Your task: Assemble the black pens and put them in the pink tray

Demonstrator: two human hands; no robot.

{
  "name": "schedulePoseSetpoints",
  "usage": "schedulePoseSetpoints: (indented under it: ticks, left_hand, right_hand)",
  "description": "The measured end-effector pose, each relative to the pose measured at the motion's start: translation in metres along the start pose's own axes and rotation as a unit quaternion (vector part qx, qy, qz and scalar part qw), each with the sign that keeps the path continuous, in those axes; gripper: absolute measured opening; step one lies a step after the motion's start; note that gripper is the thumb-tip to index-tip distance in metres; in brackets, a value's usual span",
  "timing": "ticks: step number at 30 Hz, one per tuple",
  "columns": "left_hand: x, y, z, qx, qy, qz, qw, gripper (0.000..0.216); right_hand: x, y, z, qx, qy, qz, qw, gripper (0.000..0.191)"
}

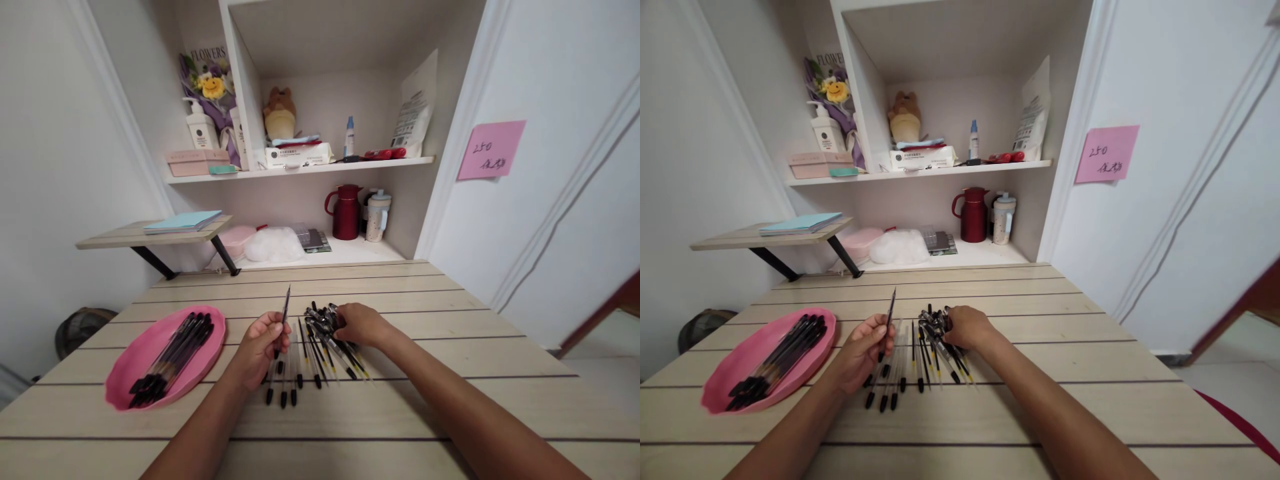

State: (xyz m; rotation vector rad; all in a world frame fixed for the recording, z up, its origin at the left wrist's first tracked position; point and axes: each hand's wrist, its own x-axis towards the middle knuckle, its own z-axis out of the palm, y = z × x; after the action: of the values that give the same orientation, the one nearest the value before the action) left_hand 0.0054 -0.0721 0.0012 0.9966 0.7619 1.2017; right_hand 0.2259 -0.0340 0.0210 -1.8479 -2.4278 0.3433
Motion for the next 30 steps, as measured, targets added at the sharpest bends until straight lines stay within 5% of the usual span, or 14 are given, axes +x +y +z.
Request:
schedulePoseSetpoints:
  ticks: [14, 30]
  left_hand:
    - [0.0, 0.0, 0.0, 0.016, -0.003, -0.005, 1.0, 0.018]
    - [0.001, 0.0, -0.001, 0.017, -0.009, -0.015, 1.0, 0.018]
  right_hand:
    - [-0.001, 0.017, -0.017, -0.061, -0.07, 0.039, 0.995, 0.029]
    - [-0.003, 0.022, -0.021, -0.1, -0.058, 0.051, 0.992, 0.029]
